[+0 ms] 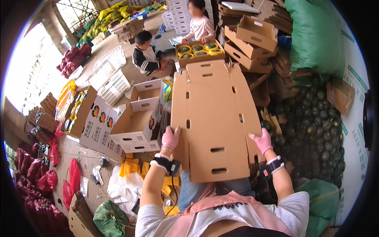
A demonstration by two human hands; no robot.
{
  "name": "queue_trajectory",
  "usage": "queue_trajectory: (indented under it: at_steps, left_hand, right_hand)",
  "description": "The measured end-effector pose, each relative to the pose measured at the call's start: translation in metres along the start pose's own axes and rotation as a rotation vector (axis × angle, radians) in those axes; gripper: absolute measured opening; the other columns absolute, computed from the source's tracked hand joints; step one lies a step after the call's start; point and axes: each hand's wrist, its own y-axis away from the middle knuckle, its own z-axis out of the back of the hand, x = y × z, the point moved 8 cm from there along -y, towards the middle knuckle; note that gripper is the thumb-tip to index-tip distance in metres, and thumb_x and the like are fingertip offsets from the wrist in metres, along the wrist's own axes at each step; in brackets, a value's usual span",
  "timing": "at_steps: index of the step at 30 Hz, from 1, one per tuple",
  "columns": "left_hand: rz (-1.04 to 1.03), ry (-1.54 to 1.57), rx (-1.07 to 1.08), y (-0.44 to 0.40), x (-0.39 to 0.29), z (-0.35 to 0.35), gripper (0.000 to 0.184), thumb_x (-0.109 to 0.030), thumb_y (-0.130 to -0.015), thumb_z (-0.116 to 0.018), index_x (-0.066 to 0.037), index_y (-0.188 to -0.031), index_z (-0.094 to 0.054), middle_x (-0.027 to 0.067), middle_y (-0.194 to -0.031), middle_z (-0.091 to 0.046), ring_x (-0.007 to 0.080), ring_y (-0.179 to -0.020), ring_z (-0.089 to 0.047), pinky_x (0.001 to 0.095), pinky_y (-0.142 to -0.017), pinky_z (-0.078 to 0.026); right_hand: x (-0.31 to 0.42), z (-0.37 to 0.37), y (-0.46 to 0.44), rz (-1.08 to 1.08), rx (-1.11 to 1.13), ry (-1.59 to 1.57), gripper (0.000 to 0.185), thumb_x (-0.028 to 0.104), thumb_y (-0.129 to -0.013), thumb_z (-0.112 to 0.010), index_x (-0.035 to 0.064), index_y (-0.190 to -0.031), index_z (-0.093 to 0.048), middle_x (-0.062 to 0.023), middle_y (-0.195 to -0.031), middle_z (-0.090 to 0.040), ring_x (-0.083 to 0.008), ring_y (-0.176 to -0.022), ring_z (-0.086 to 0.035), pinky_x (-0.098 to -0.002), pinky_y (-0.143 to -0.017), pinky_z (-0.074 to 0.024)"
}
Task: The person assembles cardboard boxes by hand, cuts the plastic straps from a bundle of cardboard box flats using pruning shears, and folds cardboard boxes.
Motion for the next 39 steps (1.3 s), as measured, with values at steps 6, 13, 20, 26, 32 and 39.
queue_trajectory:
  at_steps: [6,13,20,26,32,39]
  left_hand:
    - [-0.013,-0.277,0.150,0.000,-0.032,0.017,0.070,-0.052,-0.078,-0.061,0.007,-0.111,-0.043,0.0257,-0.097,-0.061,0.0379,-0.092,-0.060,0.0398,-0.080,-0.048]
    - [-0.236,-0.082,0.263,0.001,-0.069,0.058,0.061,-0.034,-0.068,-0.076,0.000,-0.110,-0.050,0.0209,-0.099,-0.063,0.0336,-0.091,-0.062,0.0354,-0.078,-0.050]
    - [-0.556,-0.402,0.399,0.051,-0.132,0.038,0.037,-0.028,-0.070,-0.067,-0.005,-0.096,-0.052,0.0159,-0.081,-0.058,0.0365,-0.076,-0.059,0.0414,-0.071,-0.050]
    - [-1.077,-0.596,0.796,0.100,-0.157,0.023,0.075,-0.057,-0.053,-0.076,-0.009,-0.108,-0.056,0.0121,-0.108,-0.050,0.0301,-0.102,-0.050,0.0404,-0.086,-0.045]
    - [-0.106,1.000,0.019,0.050,-0.098,0.147,0.024,-0.014,-0.068,-0.074,-0.003,-0.081,-0.056,0.0050,-0.064,-0.055,0.0118,-0.058,-0.053,0.0259,-0.053,-0.045]
    - [-0.859,0.203,0.508,0.217,-0.092,0.089,0.035,-0.038,-0.079,-0.060,-0.004,-0.087,-0.061,0.0073,-0.078,-0.050,0.0242,-0.073,-0.049,0.0350,-0.064,-0.042]
  right_hand:
    - [0.025,-0.004,-0.001,-0.144,0.138,0.530,0.058,0.040,-0.074,-0.069,-0.0013,-0.109,-0.049,-0.0210,-0.105,-0.061,-0.0332,-0.098,-0.059,-0.0371,-0.084,-0.0468]
    - [0.092,0.009,-0.017,-0.053,0.269,0.873,0.054,0.033,-0.073,-0.066,-0.0030,-0.109,-0.049,-0.0240,-0.102,-0.060,-0.0350,-0.098,-0.058,-0.0392,-0.082,-0.0473]
    - [0.135,-0.064,0.048,0.341,0.679,1.094,0.086,0.028,-0.072,-0.065,0.0033,-0.137,-0.015,-0.0204,-0.082,-0.064,-0.0350,-0.074,-0.063,-0.0408,-0.070,-0.0512]
    - [0.141,-0.073,0.043,1.018,0.985,0.926,0.045,0.037,-0.063,-0.075,0.0080,-0.093,-0.059,-0.0094,-0.091,-0.060,-0.0287,-0.091,-0.057,-0.0361,-0.075,-0.0472]
    - [0.170,0.055,0.004,0.392,0.056,-0.220,0.022,0.017,-0.083,-0.062,0.0029,-0.069,-0.053,0.0058,-0.062,-0.044,-0.0046,-0.054,-0.039,-0.0217,-0.050,-0.0342]
    - [0.118,0.003,0.153,0.653,0.846,0.319,0.026,0.007,-0.066,-0.063,0.0074,-0.092,-0.061,-0.0086,-0.076,-0.052,-0.0275,-0.074,-0.051,-0.0358,-0.068,-0.0447]
